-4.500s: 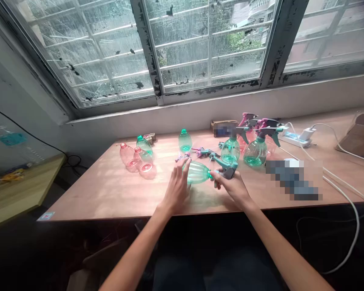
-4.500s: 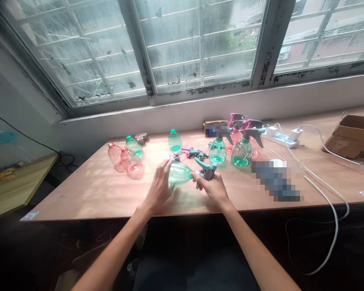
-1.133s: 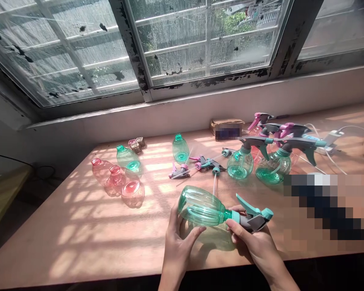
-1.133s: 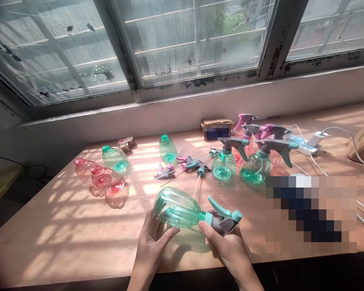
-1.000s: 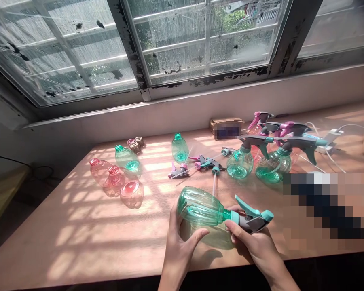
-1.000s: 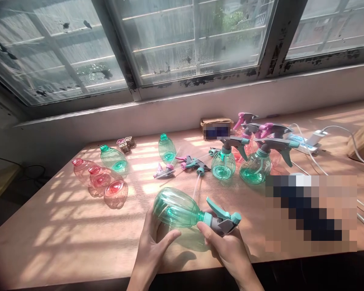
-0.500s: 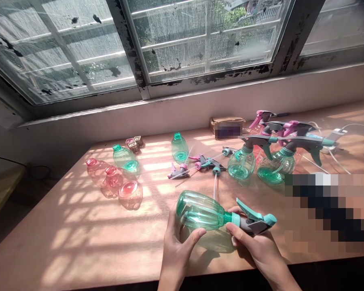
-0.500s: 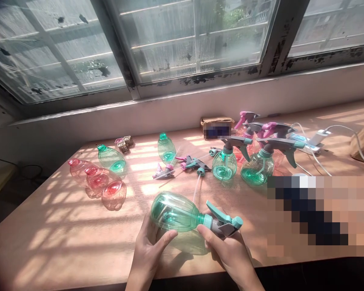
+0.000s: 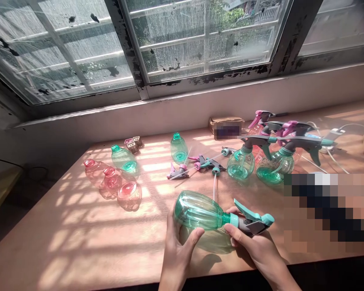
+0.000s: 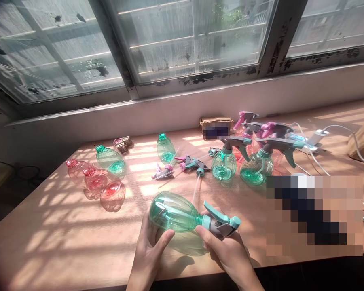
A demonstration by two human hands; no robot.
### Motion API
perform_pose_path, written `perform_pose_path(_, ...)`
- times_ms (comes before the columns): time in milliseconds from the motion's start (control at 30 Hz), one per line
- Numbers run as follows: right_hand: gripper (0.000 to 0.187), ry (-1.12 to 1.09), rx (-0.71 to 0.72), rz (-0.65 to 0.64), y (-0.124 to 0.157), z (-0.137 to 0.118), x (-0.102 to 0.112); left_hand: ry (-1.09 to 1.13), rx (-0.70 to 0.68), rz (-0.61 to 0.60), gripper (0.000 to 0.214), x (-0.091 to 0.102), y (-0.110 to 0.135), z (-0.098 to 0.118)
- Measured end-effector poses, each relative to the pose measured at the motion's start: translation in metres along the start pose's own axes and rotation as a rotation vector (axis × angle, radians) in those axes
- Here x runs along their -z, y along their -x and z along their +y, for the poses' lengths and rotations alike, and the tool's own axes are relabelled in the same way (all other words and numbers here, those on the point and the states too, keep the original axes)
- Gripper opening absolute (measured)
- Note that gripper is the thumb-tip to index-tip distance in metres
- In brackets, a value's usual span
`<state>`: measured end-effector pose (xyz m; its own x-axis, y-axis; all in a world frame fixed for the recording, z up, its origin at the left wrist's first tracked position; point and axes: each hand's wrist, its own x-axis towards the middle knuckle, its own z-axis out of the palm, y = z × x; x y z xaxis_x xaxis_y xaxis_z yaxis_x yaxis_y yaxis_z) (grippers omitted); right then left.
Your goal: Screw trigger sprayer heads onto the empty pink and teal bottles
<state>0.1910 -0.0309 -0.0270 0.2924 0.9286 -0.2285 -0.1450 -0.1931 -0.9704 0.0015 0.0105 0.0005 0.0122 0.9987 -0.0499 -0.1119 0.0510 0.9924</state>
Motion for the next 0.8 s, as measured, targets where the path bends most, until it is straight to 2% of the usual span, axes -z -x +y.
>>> perform_pose_path(133, 0.041, -0.003, -0.004, 0.007, 0.001, 0.001, 0.0, -0.025, 0.008, -0.018, 0.066, 0.001, 0.0, 0.002)
perform_pose_path(300, 0.044, 0.008, -0.002, 0.067, 0.001, 0.001, -0.001, 0.001, -0.024, -0.009, 0.073, 0.002, -0.002, -0.004)
perform_pose_path(433, 0.046, 0.062, -0.021, 0.052, 0.003, -0.003, -0.002, 0.016, -0.005, -0.007, 0.072, 0.002, -0.004, -0.008)
perform_pose_path(633, 0.037, 0.058, 0.029, 0.062, 0.006, -0.017, -0.005, -0.033, -0.017, -0.022, 0.067, -0.001, 0.0, 0.002)
perform_pose_path(800, 0.043, 0.036, 0.015, 0.072, 0.007, -0.02, -0.008, -0.024, -0.01, -0.01, 0.06, -0.001, 0.0, 0.002)
